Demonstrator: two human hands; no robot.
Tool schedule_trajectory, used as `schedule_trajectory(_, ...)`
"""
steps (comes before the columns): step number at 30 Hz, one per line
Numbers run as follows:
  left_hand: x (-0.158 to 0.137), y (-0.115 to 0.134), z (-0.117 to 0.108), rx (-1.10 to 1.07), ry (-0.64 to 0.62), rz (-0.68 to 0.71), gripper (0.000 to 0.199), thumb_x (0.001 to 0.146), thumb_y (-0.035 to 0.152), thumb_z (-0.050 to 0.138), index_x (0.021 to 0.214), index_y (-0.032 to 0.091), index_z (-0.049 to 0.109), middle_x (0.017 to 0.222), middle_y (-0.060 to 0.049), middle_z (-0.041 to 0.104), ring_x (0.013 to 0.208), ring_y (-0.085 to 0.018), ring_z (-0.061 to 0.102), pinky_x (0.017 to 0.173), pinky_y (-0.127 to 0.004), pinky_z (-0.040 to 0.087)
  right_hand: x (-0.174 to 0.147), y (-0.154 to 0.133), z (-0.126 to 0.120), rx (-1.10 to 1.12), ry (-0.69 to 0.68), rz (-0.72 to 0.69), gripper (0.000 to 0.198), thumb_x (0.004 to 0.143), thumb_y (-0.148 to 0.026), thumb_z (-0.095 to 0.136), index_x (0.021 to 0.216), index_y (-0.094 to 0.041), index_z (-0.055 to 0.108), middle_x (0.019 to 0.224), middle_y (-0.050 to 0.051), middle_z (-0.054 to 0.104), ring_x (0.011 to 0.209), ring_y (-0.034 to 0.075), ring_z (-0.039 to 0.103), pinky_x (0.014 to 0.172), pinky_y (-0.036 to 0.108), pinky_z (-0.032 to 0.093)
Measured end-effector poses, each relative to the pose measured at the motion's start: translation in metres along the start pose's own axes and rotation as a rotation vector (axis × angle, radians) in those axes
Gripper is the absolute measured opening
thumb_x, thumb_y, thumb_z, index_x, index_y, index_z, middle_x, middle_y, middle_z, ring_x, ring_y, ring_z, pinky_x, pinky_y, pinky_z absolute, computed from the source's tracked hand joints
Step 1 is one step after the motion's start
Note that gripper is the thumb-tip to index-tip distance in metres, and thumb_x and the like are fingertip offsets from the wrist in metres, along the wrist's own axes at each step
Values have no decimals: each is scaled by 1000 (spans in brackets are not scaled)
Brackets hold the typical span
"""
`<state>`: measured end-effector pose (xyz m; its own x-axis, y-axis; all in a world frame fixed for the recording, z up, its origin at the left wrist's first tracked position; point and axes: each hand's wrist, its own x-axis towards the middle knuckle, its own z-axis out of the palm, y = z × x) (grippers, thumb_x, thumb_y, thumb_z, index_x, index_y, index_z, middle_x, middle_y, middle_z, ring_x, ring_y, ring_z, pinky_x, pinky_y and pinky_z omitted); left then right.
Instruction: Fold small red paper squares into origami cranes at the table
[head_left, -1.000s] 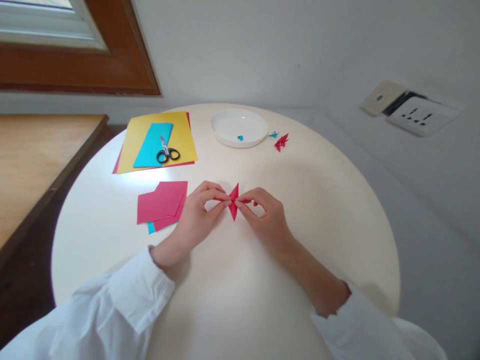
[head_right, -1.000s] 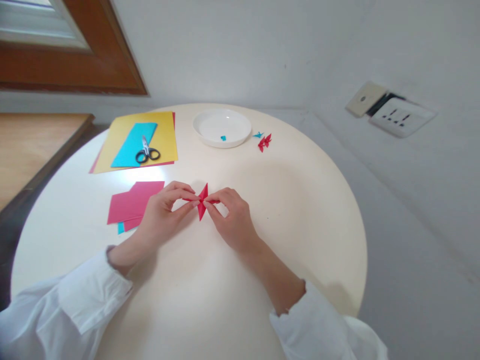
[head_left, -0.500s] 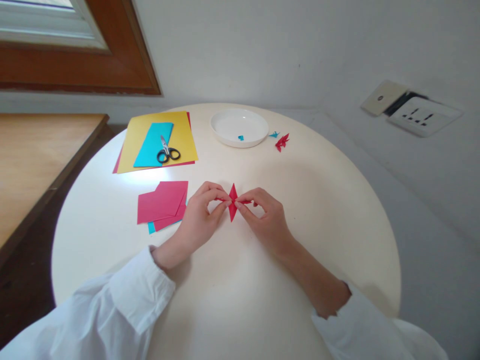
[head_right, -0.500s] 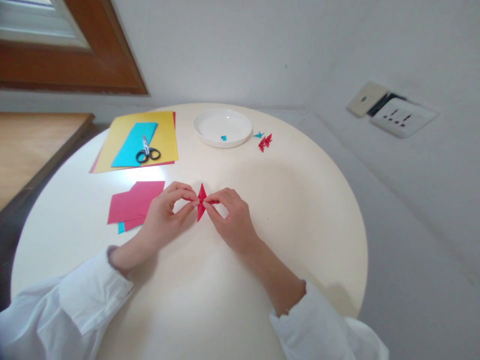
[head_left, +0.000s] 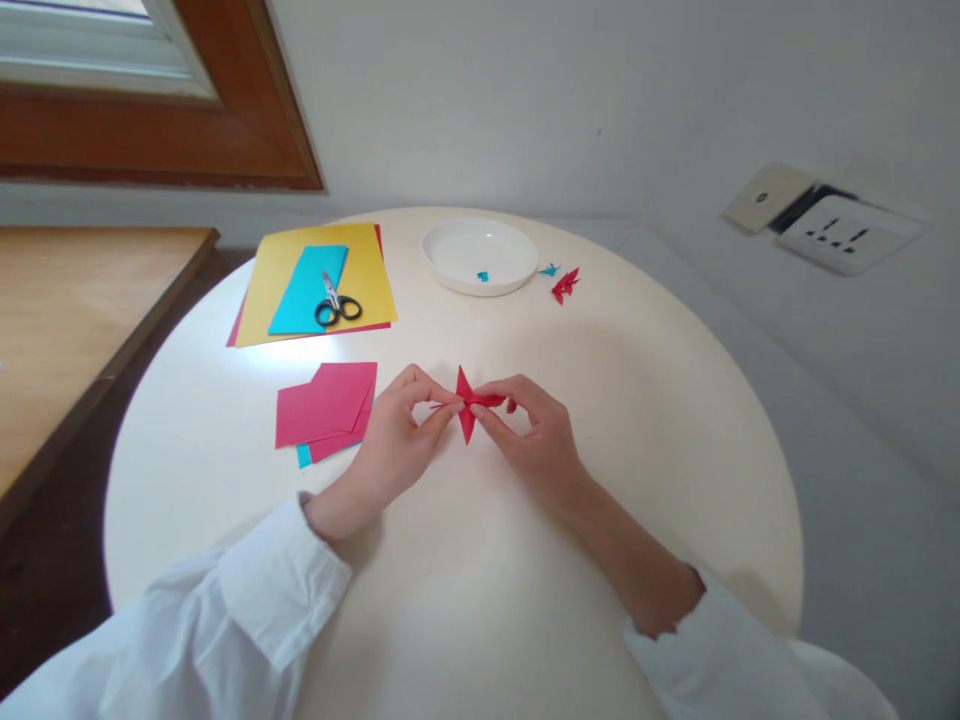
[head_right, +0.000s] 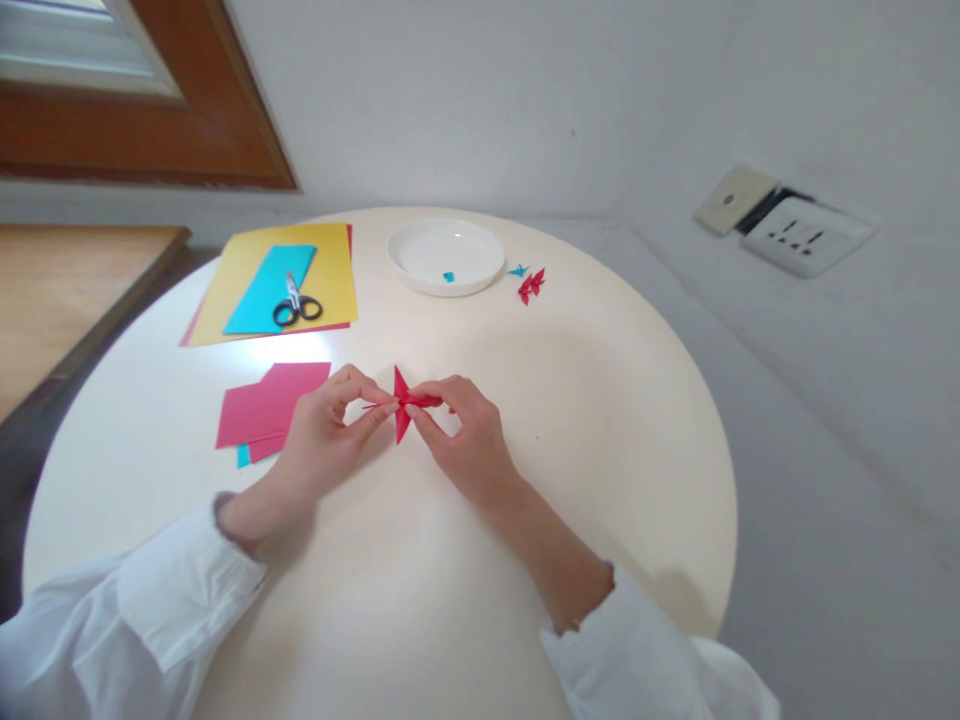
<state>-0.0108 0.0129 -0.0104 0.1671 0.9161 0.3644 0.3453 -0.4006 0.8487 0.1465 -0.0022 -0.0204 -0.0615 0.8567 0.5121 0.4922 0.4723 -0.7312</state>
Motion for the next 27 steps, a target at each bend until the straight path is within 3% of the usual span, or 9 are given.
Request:
schedule_trajectory(16,0,2,0,-61,25,-39,9,72,17,63,64,20,66,66,-1,59,64,-13,56,59,-25,46,1,1,-2,53,-6,31,3,79,-20,59,79,-20,62,76,1,67,71,13,60,63,27,45)
schedule_trajectory(27,2,-2,1,-92,49,-56,9,73,22,65,81,19,68,84,-4,66,73,-14,58,70,-28,48,1,2,-2,119,54,131,3,78,-21,59,77,-20,63,76,1,67,70,13,59,64,28,45)
